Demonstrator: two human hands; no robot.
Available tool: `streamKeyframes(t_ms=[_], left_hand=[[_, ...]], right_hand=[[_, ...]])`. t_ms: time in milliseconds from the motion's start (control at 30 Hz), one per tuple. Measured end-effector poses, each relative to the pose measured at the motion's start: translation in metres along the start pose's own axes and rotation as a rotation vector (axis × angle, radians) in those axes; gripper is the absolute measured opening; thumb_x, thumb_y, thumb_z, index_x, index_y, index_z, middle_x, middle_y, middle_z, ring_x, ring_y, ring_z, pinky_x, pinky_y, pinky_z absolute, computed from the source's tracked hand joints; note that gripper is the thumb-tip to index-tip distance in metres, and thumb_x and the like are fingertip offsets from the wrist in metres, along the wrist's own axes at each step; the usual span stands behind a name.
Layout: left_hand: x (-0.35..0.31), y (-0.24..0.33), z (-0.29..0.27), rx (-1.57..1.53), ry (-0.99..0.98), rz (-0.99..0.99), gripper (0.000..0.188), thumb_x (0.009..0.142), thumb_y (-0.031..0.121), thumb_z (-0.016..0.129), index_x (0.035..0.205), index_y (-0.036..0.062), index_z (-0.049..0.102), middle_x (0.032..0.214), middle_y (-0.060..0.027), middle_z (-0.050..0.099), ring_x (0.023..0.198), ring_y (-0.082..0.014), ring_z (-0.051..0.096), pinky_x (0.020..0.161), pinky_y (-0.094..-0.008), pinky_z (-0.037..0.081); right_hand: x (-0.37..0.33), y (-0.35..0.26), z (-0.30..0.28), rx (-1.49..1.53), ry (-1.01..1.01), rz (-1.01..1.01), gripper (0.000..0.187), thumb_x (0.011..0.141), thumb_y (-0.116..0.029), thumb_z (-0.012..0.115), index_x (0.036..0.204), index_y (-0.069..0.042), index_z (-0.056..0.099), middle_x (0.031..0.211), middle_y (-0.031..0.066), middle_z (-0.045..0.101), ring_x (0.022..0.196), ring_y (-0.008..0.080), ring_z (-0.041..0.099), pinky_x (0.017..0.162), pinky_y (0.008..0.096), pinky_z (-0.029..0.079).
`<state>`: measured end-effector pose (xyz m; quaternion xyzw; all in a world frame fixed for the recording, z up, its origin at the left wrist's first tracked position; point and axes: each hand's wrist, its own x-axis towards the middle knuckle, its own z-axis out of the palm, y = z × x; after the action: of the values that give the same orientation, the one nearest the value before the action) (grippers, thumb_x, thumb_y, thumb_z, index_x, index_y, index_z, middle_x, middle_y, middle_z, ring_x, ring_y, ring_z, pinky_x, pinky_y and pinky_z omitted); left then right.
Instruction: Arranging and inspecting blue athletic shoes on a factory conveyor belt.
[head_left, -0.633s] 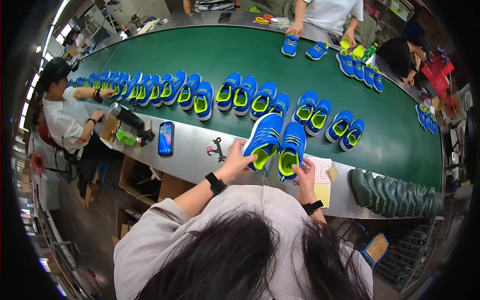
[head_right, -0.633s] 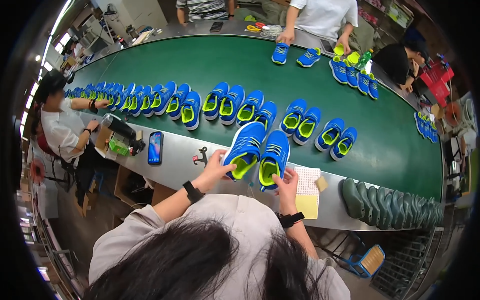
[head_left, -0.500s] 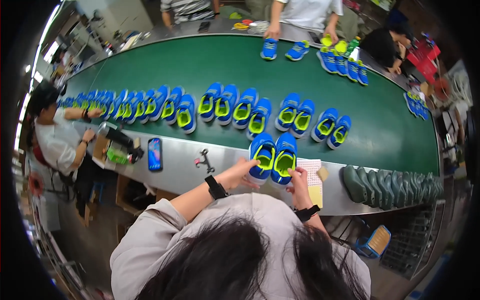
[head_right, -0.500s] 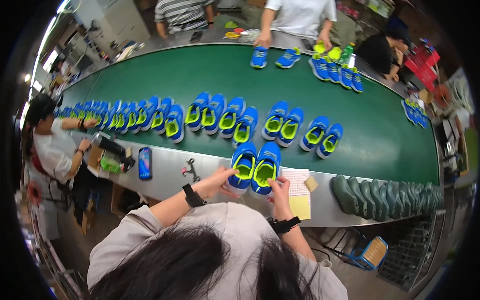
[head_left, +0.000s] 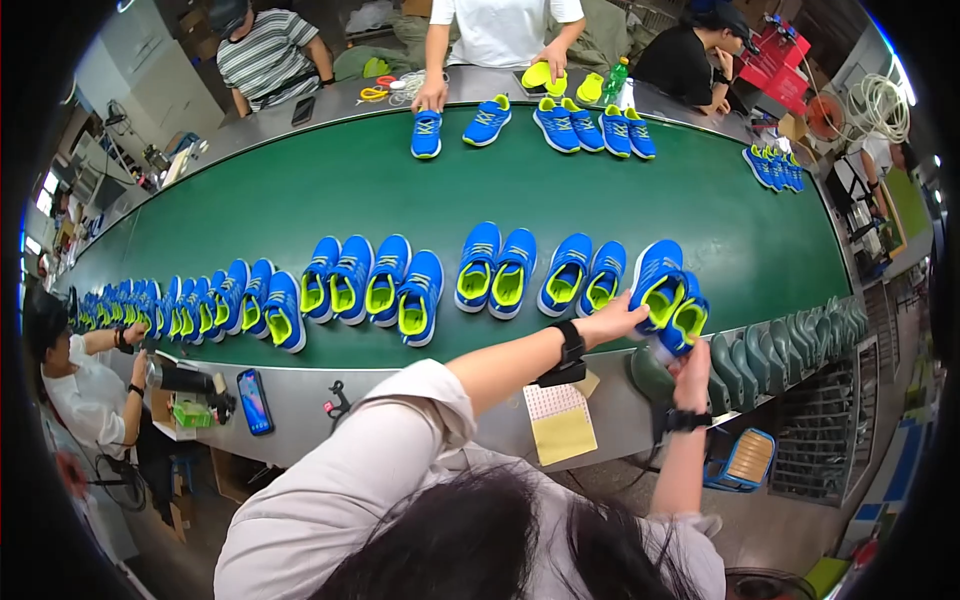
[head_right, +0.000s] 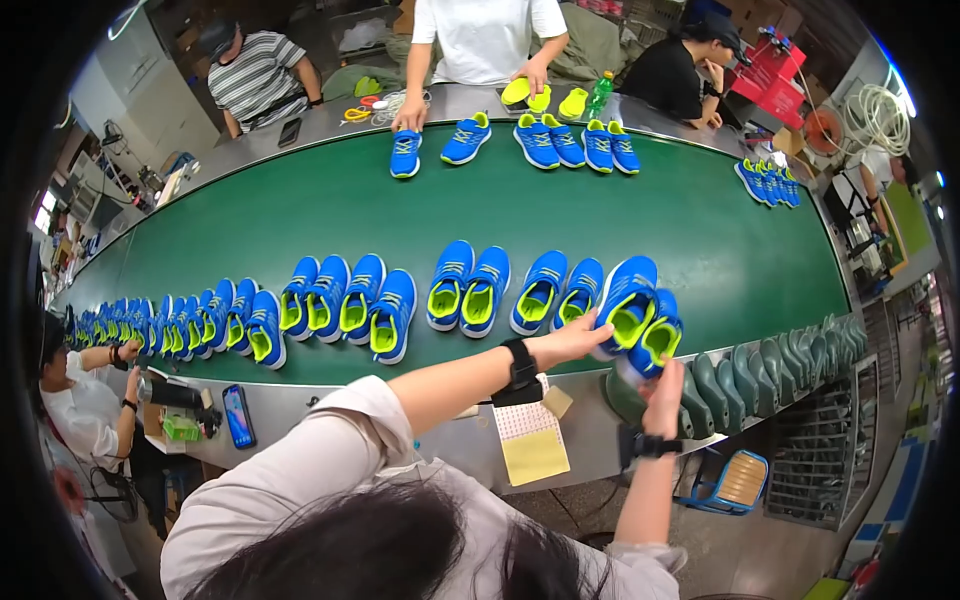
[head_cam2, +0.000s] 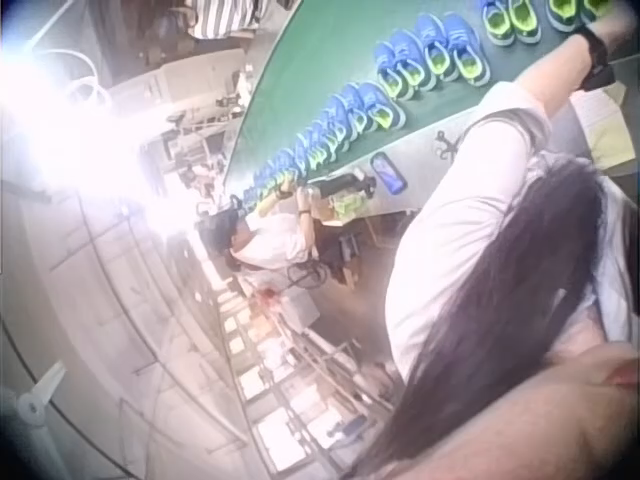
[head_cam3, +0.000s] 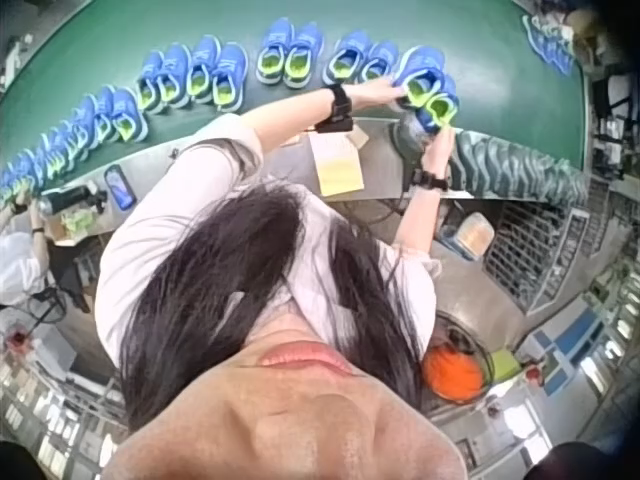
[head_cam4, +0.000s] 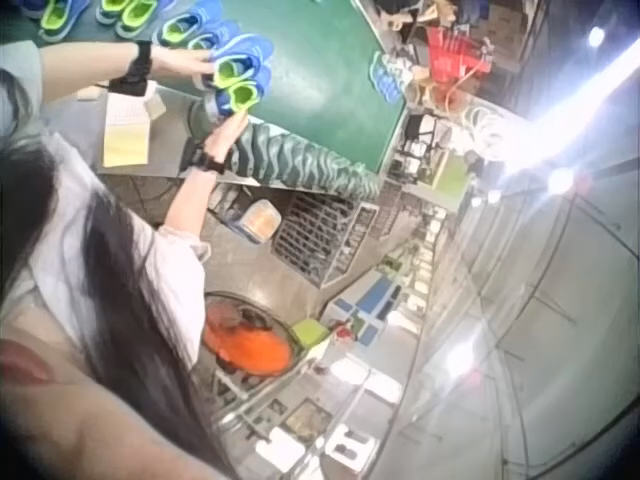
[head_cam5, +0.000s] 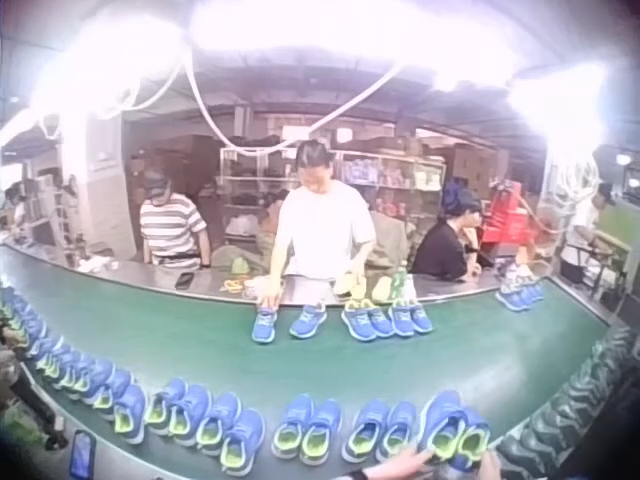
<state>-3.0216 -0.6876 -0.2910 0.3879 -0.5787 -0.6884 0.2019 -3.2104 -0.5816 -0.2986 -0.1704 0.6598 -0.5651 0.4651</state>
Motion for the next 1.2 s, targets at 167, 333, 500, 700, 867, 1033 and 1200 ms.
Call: streamKeyframes(t_ms=[167,333,500,700,867,1033,1200], left_hand=[[0.017,-0.045,0.008,0.358,-0.085,-0.005,0.065,0.086,0.041,0.055,0.125,-0.0093,0.042,0.113,-0.0308,0.057,0.110,-0.0412,0.054,0.099,-0.0422,0.040],[-0.045,-0.056,-0.045,0.964,0.318,0.039,0.063,0.070,0.023,0.073,0.124,0.0046,0.048,0.120,-0.0263,0.046,0.116,-0.0406,0.042,0.096,-0.0500,0.037],[-0.067,-0.071,-0.104,1.340,0.595,-0.140,0.068,0.066,0.023,0.077,0.125,0.0123,0.046,0.123,-0.0229,0.044,0.115,-0.0377,0.041,0.091,-0.0493,0.036],[-0.072,-0.101,-0.132,1.395,0.496,-0.158,0.026,0.077,0.011,0.063,0.103,0.0102,0.061,0.120,-0.0187,0.050,0.098,-0.0350,0.053,0.083,-0.0445,0.041],[-0.071,-0.107,-0.122,1.313,0.544,-0.129,0.028,0.076,0.027,0.070,0.095,0.0069,0.061,0.109,-0.0174,0.053,0.098,-0.0329,0.053,0.075,-0.0443,0.043],[-0.075,-0.110,-0.115,1.221,0.615,-0.061,0.029,0.073,0.025,0.073,0.092,0.0062,0.063,0.107,-0.0178,0.053,0.098,-0.0314,0.052,0.076,-0.0414,0.041],[-0.084,-0.106,-0.131,1.168,0.735,-0.091,0.029,0.071,0.022,0.074,0.092,0.0059,0.062,0.107,-0.0188,0.053,0.097,-0.0316,0.052,0.076,-0.0416,0.041]], right_hand=[[0.151,0.009,-0.030,-0.408,0.171,0.018,0.047,0.087,-0.041,0.058,0.120,-0.008,0.052,0.102,0.0077,0.061,0.092,0.0244,0.057,0.076,0.0416,0.049],[0.163,0.021,0.021,-1.080,0.272,-0.383,0.058,0.078,-0.045,0.063,0.123,-0.009,0.053,0.111,0.0260,0.056,0.107,0.0406,0.051,0.096,0.0481,0.039],[0.159,0.040,0.073,-1.386,0.044,-0.228,0.047,0.072,-0.054,0.067,0.107,-0.021,0.065,0.121,0.0169,0.048,0.110,0.0383,0.050,0.093,0.0507,0.038],[0.175,0.040,0.070,-1.339,0.005,-0.239,0.040,0.073,-0.048,0.068,0.096,-0.015,0.070,0.111,0.0133,0.051,0.104,0.0374,0.052,0.090,0.0484,0.042],[0.165,0.043,0.045,-1.421,-0.048,-0.403,0.038,0.068,-0.039,0.074,0.087,-0.007,0.072,0.104,0.0174,0.054,0.099,0.0368,0.055,0.087,0.0460,0.045],[0.159,0.066,0.066,-1.163,-0.003,-0.600,0.034,0.067,-0.030,0.077,0.088,-0.004,0.073,0.102,0.0152,0.052,0.100,0.0318,0.053,0.091,0.0402,0.042],[0.165,0.067,0.100,-1.001,-0.148,-0.642,0.029,0.070,-0.010,0.068,0.098,-0.011,0.074,0.096,0.0104,0.049,0.094,0.0265,0.051,0.087,0.0335,0.042]])
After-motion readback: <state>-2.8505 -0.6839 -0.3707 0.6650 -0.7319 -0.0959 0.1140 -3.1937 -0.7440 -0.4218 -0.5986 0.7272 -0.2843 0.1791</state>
